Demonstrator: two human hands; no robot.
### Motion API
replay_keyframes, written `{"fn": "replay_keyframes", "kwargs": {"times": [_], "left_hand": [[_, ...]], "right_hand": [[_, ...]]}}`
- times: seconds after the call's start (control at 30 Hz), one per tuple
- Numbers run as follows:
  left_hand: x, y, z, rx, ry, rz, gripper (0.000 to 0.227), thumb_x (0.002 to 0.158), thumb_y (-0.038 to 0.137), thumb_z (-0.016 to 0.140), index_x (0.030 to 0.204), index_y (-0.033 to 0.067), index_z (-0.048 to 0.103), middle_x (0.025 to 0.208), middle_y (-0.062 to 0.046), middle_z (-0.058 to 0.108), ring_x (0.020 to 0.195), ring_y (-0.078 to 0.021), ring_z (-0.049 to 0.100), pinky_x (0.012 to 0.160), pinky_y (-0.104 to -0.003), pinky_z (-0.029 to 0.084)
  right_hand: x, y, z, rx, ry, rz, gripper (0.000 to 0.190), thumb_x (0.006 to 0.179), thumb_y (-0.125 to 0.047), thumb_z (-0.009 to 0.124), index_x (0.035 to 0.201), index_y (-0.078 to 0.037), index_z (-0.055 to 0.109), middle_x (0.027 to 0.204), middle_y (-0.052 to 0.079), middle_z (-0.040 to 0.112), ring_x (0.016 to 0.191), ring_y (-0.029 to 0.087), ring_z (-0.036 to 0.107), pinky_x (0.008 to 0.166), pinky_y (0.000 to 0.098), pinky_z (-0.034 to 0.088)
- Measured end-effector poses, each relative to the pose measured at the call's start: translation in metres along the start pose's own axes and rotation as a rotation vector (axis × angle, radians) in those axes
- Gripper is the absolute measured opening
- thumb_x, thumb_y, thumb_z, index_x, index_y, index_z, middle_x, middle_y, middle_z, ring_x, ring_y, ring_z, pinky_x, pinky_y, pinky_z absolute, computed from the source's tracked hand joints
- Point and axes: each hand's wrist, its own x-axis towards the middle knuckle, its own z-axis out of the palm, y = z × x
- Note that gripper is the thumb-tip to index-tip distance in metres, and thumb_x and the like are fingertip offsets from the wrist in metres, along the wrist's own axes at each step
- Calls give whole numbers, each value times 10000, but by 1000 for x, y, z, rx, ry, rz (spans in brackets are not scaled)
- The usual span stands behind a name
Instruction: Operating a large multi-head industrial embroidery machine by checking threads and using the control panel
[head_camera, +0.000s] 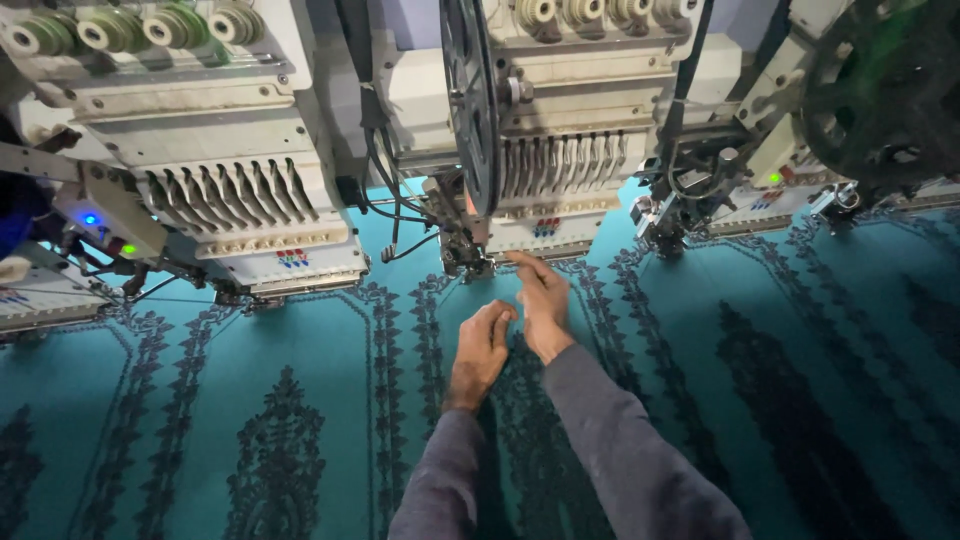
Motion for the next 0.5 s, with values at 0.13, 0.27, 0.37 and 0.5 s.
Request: {"fn": "replay_keyframes", "kwargs": {"times": [0.13, 0.27, 0.37, 0.5], "left_hand": [[2, -12, 5, 72, -22, 13, 232, 1087, 152, 459, 1011, 138, 677, 921, -149, 710, 849, -404, 661, 786, -535, 541], [2, -13, 3, 68, -19, -23, 256, 1099, 161, 429, 1013, 127, 667, 955, -165, 702, 875, -429, 648, 826, -552, 530], [1, -8, 1, 108, -47, -39, 251, 1101, 211, 424, 1016, 142, 650, 966, -158, 720, 939, -462, 642, 815, -551, 546], [0, -10, 6, 170, -63, -81, 266, 1093, 234, 418, 1000, 130, 645, 938, -177, 728, 905, -468, 661, 806, -583, 536]], "right_hand": [[-3, -9, -4, -71, -13, -27, 379, 962, -126, 541, 1138, -281, 839, 959, 24, 662, 896, 150, 530, 794, 406, 539], [-8, -13, -10, -138, -97, -23, 323, 1002, -140, 547, 1136, -263, 814, 1004, 29, 699, 965, 188, 612, 849, 444, 549], [17, 31, -44, -335, -122, -294, 282, 958, -39, 549, 1121, -159, 746, 601, 26, 541, 564, 167, 468, 639, 388, 489], [-6, 45, -76, -548, -163, -522, 174, 1016, -183, 620, 1179, -214, 674, 659, 31, 598, 648, 233, 643, 704, 424, 540]]}}
